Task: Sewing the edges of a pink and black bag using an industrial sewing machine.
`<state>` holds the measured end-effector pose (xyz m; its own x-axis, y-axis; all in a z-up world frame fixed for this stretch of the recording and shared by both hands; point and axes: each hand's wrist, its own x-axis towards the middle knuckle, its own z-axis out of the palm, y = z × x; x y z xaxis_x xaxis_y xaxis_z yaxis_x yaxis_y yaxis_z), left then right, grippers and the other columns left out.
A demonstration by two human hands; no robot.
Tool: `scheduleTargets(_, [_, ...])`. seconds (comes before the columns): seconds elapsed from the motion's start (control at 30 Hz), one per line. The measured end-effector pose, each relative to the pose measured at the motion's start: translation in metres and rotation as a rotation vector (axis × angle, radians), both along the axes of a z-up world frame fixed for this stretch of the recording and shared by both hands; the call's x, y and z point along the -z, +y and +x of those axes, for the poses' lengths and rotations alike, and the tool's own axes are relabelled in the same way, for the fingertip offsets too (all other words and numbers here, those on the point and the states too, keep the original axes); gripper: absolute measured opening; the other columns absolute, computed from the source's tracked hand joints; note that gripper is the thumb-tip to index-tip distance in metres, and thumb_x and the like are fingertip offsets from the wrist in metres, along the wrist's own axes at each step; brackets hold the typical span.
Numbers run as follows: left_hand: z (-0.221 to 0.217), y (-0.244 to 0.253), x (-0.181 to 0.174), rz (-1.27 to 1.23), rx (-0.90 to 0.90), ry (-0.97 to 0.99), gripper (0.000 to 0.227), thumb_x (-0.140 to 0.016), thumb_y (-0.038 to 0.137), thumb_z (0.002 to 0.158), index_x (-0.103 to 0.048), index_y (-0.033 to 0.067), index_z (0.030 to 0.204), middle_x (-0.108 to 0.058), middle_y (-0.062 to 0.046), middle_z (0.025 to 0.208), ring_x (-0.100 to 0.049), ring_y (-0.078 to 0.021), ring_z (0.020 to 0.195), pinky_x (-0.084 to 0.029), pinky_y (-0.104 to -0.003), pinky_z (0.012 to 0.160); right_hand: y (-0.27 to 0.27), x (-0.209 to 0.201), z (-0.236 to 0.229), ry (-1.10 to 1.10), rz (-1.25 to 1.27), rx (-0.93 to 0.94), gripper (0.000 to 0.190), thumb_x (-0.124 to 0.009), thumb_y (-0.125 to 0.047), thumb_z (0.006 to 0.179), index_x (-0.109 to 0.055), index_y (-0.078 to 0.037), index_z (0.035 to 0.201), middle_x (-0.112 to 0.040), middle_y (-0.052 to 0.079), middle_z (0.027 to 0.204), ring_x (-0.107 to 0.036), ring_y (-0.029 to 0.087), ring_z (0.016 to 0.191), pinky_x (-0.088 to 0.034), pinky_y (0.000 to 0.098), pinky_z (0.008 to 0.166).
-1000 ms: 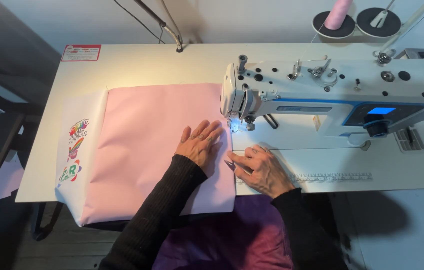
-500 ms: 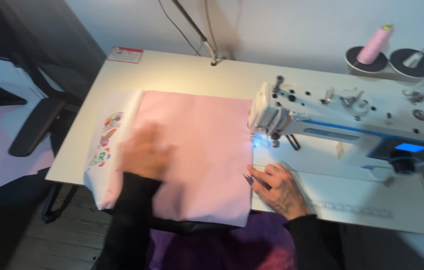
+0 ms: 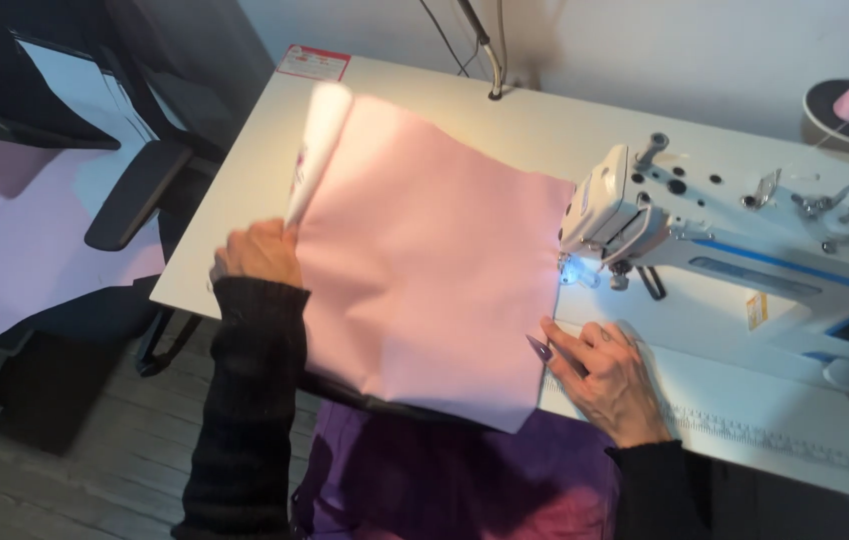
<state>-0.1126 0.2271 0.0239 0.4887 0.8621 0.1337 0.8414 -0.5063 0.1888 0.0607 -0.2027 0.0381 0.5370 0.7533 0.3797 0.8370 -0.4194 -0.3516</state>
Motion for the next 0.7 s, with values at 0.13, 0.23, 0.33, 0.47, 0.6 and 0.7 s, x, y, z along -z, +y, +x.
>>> scheduleTargets(0.13, [0.029,0.01,-0.049,0.134,0.005,-0.009,0.018,-0.069,0.043,0.097,-0.081,0.03,0.098,-0.078,-0.001,0.082,-0.078,-0.0344,0.079,-0.06,-0.044,0.07,0.004,-0.001,-0.003,-0.065,-0.015,0.014,0.037,-0.065,-0.047,0.097,-0.074,-0.038,0.131,-0.051,0.004,0.07,-0.062,0.031,0.075,-0.054,0.045,0.077])
scheduleTargets(0.23, [0.056,0.03,-0.054,0.337,0.127,-0.082,0.012,-0.081,0.038,0.091,-0.083,0.0271,0.094,-0.077,-0.004,0.076,-0.078,-0.0337,0.073,-0.062,-0.046,0.068,0.012,-0.005,-0.002,-0.063,-0.003,0.037,0.037,-0.063,-0.044,0.097,-0.073,-0.038,0.132,-0.052,0.006,0.071,-0.061,0.036,0.077,-0.053,0.0484,0.078])
scheduleTargets(0.33, [0.095,0.025,0.008,0.767,0.135,-0.244,0.05,-0.074,0.044,0.097,-0.074,0.0144,0.137,-0.069,-0.006,0.138,-0.054,-0.0366,0.129,-0.038,-0.067,0.102,0.009,-0.007,-0.009,-0.104,-0.037,0.057,0.04,-0.057,-0.048,0.101,-0.069,-0.039,0.138,-0.05,0.003,0.074,-0.06,0.031,0.077,-0.051,0.0465,0.076])
scheduleTargets(0.47, [0.083,-0.154,-0.002,0.442,0.823,-0.218,0.054,-0.07,0.037,0.096,-0.063,0.0147,0.145,-0.064,-0.003,0.146,-0.054,-0.0334,0.136,-0.04,-0.067,0.109,0.002,-0.006,-0.011,-0.072,-0.077,0.02,0.036,-0.066,-0.042,0.098,-0.073,-0.03,0.131,-0.057,0.002,0.076,-0.062,0.031,0.078,-0.051,0.0474,0.075])
scheduleTargets(0.6, [0.059,-0.231,-0.007,0.035,1.128,-0.178,0.068,-0.065,0.044,0.095,-0.045,0.0214,0.156,-0.051,-0.001,0.158,-0.049,-0.0294,0.143,-0.028,-0.069,0.118,-0.012,-0.009,-0.018,0.118,0.152,0.097,0.032,-0.074,-0.024,0.088,-0.081,-0.025,0.12,-0.067,0.001,0.071,-0.069,0.026,0.066,-0.057,0.0396,0.068])
scheduleTargets(0.7, [0.04,-0.242,-0.029,0.05,1.051,-0.181,0.077,-0.062,0.069,0.09,-0.057,0.0181,0.147,-0.061,-0.004,0.149,-0.057,-0.0318,0.136,-0.035,-0.069,0.114,-0.028,-0.004,-0.02,0.486,0.427,0.196,0.027,-0.068,-0.019,0.099,-0.081,-0.015,0.122,-0.061,0.005,0.065,-0.061,0.016,0.056,-0.049,0.0297,0.059])
